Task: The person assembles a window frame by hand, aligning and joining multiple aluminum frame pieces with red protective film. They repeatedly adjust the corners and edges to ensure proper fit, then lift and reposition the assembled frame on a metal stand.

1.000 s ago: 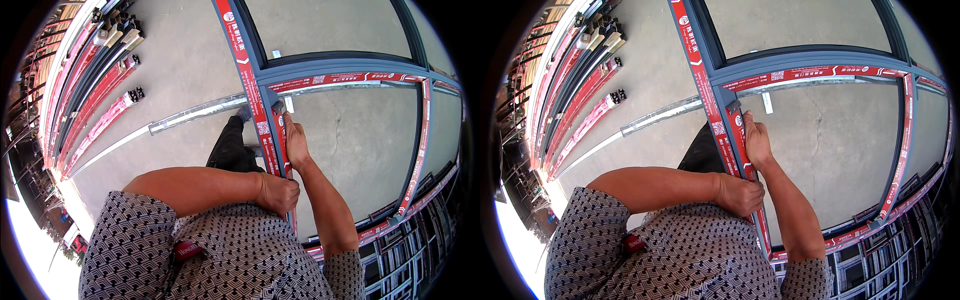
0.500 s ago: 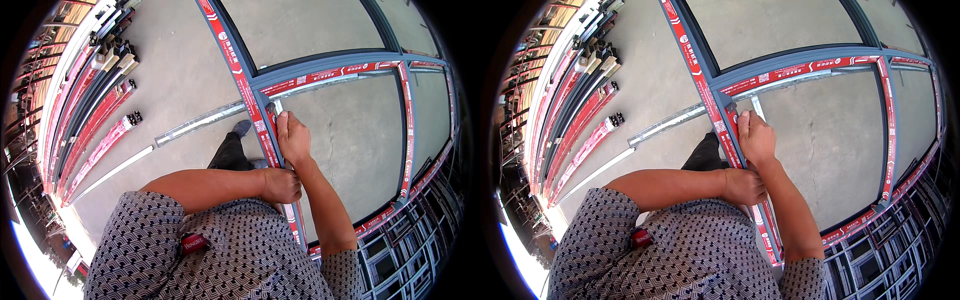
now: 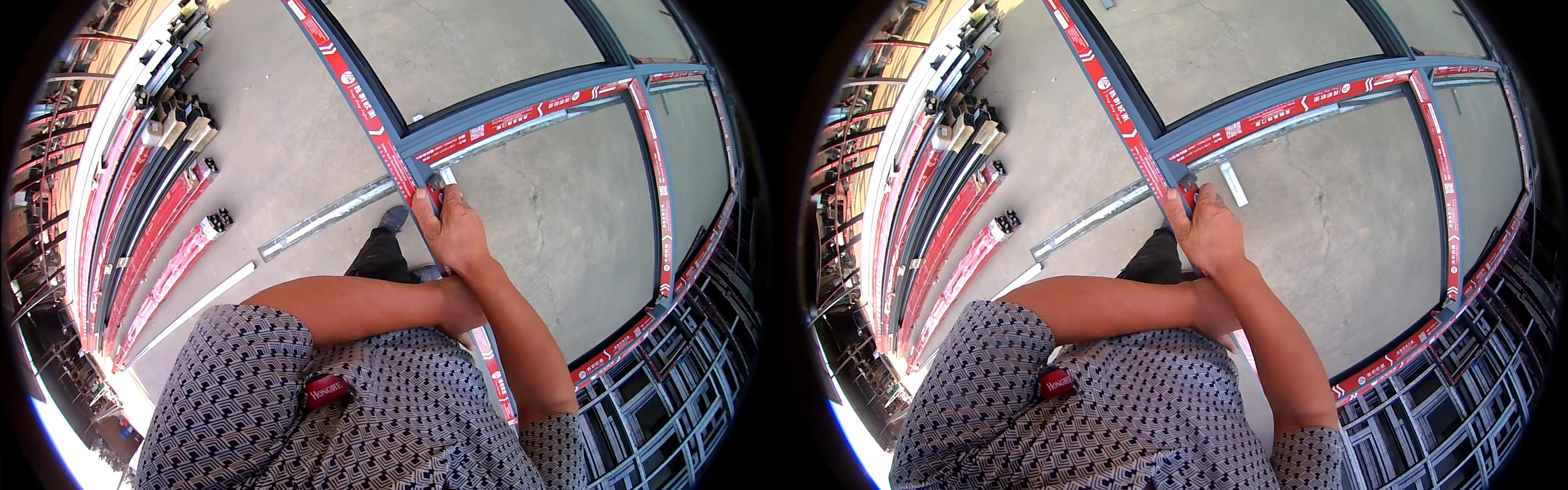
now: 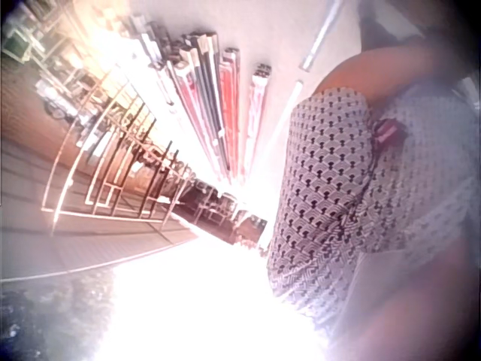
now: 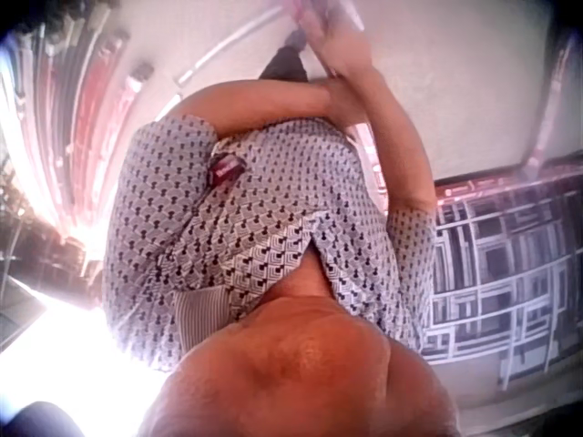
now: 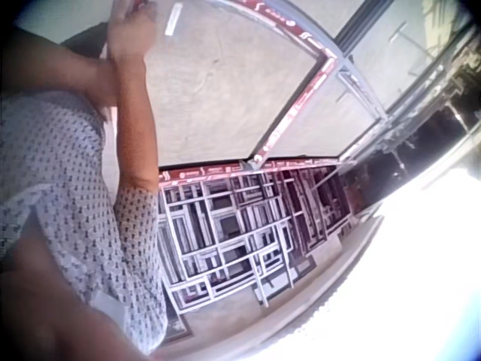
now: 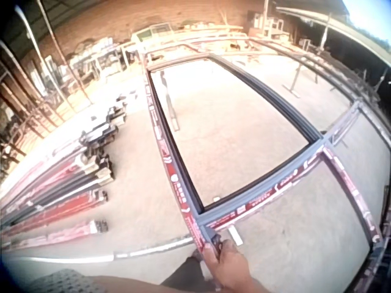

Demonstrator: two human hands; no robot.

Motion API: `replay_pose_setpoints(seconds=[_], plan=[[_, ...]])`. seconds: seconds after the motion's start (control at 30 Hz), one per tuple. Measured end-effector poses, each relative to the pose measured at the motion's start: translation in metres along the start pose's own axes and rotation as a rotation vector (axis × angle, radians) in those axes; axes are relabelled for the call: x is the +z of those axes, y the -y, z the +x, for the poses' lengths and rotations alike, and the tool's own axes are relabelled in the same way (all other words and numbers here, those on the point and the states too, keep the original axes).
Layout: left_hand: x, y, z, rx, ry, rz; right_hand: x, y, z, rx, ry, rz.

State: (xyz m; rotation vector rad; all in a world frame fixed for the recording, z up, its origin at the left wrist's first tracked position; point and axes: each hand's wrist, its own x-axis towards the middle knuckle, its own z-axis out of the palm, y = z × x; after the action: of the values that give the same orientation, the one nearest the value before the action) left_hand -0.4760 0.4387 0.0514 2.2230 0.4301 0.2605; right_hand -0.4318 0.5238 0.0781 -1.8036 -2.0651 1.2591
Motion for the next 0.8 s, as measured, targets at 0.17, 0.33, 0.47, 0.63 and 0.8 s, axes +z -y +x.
replay_pose_setpoints(seconds=[0.17, 0.33, 0.47, 0.63, 0.8], plan=[[-0.004, 0.002, 0.007, -0.008, 0.120, -0.009, 0.006, -0.006, 0.005, 0.006, -0.042, 0.026], [-0.014, 0.003, 0.016, -0.002, 0.217, -0.102, 0.007, -0.008, 0.007, -0.036, -0.088, -0.032], [-0.016, 0.005, 0.020, 0.011, 0.237, -0.150, 0.004, -0.008, 0.008, -0.046, -0.082, -0.036], [0.001, 0.011, 0.020, -0.010, 0.241, -0.178, 0.008, -0.007, 0.004, -0.077, -0.165, -0.086], [0.010, 0.014, 0.018, -0.053, 0.278, -0.236, 0.001, -0.003, 0.006, 0.008, -0.039, -0.051]])
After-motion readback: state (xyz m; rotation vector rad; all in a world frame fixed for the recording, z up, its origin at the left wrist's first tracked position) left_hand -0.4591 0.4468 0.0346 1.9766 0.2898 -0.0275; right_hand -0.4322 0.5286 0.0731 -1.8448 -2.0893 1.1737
